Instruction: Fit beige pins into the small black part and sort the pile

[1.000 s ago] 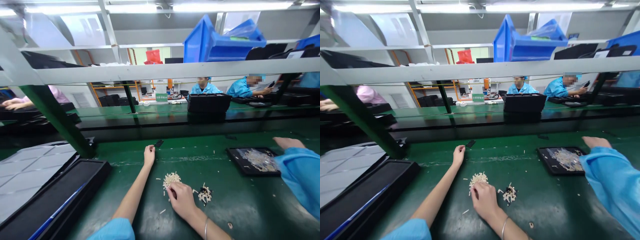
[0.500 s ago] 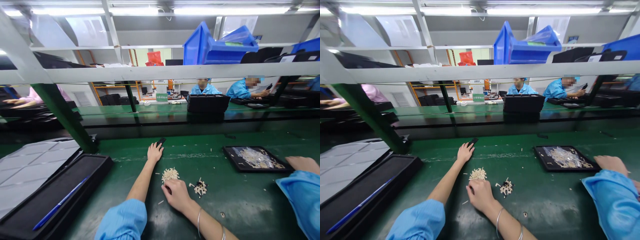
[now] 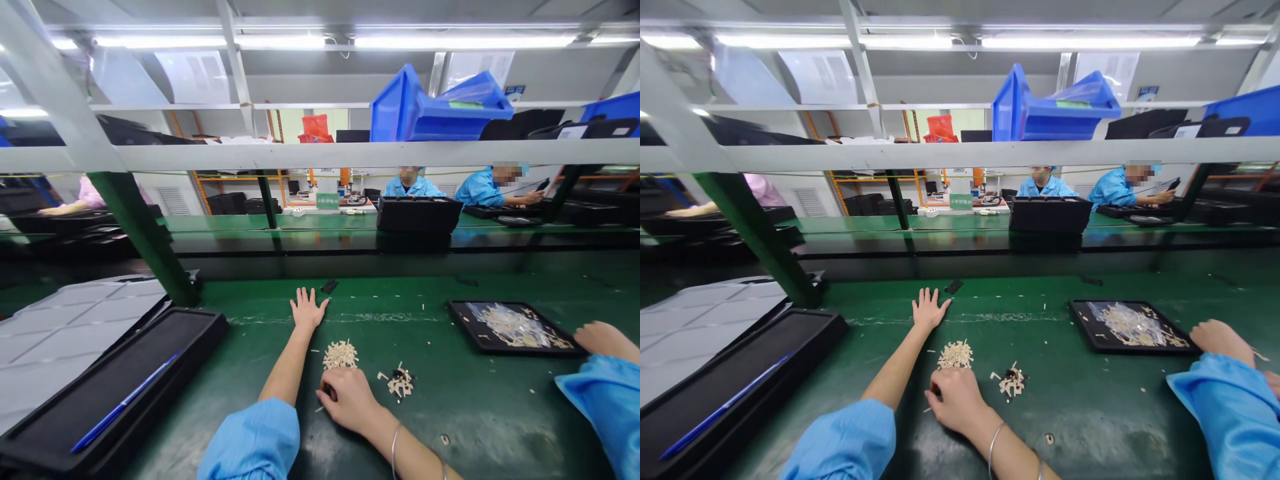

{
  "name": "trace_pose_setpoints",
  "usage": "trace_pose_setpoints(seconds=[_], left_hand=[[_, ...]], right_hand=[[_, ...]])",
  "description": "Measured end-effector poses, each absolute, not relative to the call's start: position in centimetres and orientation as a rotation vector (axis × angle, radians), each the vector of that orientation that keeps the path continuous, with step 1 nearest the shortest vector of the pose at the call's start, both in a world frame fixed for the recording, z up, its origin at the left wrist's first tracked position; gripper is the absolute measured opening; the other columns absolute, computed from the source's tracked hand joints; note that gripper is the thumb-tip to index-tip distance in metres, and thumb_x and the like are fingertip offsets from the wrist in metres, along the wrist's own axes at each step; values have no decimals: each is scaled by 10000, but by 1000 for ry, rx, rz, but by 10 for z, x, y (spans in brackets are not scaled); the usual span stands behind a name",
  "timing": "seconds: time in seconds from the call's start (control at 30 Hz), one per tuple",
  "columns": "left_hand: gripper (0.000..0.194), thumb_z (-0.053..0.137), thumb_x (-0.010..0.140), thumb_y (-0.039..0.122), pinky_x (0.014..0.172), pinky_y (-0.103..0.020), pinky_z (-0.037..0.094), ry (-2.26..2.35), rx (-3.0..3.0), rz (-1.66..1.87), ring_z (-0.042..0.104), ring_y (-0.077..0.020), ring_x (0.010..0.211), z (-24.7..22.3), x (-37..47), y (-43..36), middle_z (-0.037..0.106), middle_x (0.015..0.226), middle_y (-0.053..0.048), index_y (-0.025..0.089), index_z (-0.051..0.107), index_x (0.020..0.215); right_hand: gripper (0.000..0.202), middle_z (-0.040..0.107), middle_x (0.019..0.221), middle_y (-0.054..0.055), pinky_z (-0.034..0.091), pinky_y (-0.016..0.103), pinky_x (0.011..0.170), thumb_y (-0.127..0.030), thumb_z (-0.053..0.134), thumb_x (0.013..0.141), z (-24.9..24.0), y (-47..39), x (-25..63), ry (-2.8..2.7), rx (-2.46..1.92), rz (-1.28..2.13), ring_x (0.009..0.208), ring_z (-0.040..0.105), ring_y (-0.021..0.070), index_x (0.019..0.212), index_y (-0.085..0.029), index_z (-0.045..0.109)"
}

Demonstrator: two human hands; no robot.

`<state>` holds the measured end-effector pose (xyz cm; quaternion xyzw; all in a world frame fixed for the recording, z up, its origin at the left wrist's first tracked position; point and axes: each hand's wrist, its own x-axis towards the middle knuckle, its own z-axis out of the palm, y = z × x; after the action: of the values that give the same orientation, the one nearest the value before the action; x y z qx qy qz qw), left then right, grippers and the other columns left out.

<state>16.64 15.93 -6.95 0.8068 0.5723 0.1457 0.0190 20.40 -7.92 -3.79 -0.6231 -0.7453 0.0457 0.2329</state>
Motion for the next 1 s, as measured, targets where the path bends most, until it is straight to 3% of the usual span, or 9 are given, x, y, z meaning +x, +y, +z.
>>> trace_pose_setpoints(seconds=[0.2, 0.4, 0.53, 0.63, 0.8, 0.9, 1.0], left_hand=[[698, 176, 848, 619, 1054, -565, 150, 1723, 2541, 397, 38, -288, 1372, -70, 161, 156, 170, 1483, -84, 195, 284, 1392], [689, 168, 852, 624, 1048, -572, 151, 1659, 2568, 434, 57, -293, 1370, -71, 156, 148, 170, 1482, -94, 216, 259, 1399], [683, 199, 855, 621, 1041, -580, 159, 1606, 2602, 456, 69, -305, 1368, -71, 149, 137, 176, 1479, -103, 211, 271, 1396], [648, 229, 859, 613, 1070, -521, 163, 1507, 2669, 459, 91, -268, 1371, -73, 141, 126, 178, 1482, -67, 244, 289, 1388], [610, 251, 880, 571, 1089, -470, 168, 1373, 2731, 472, 137, -244, 1366, -74, 131, 112, 196, 1478, -69, 232, 297, 1386], [588, 271, 889, 544, 1093, -460, 164, 1278, 2749, 487, 144, -241, 1365, -72, 125, 102, 211, 1474, -72, 229, 300, 1384], [548, 321, 883, 533, 1097, -428, 179, 1135, 2761, 490, 162, -214, 1362, -70, 117, 89, 220, 1474, -20, 293, 300, 1376]], right_hand=[[74, 641, 710, -11, 334, 212, 596, -275, 612, 754, -37, -80, 204, -2103, -1706, 162, 700, 586, 141, 740, -206, 587], [142, 653, 722, 18, 345, 225, 621, -264, 522, 831, -34, -81, 203, -2110, -1676, 185, 700, 593, 148, 737, -192, 599], [104, 650, 678, -13, 346, 213, 603, -291, 593, 771, -37, -85, 195, -2127, -1577, 252, 652, 582, 135, 713, -209, 620], [69, 633, 661, -27, 349, 205, 589, -260, 631, 724, -41, -84, 191, -2078, -1548, 310, 636, 566, 126, 673, -214, 623], [115, 626, 872, 42, 386, 267, 720, -125, 528, 762, -42, -71, 206, -1800, -1629, 336, 819, 558, 170, 792, -190, 619], [179, 635, 895, 48, 417, 276, 723, -96, 451, 811, -40, -65, 216, -1678, -1616, 433, 780, 574, 148, 864, -177, 601], [191, 659, 749, 12, 455, 244, 603, -72, 430, 833, -41, -63, 215, -1669, -1547, 648, 595, 586, 109, 854, -156, 600]])
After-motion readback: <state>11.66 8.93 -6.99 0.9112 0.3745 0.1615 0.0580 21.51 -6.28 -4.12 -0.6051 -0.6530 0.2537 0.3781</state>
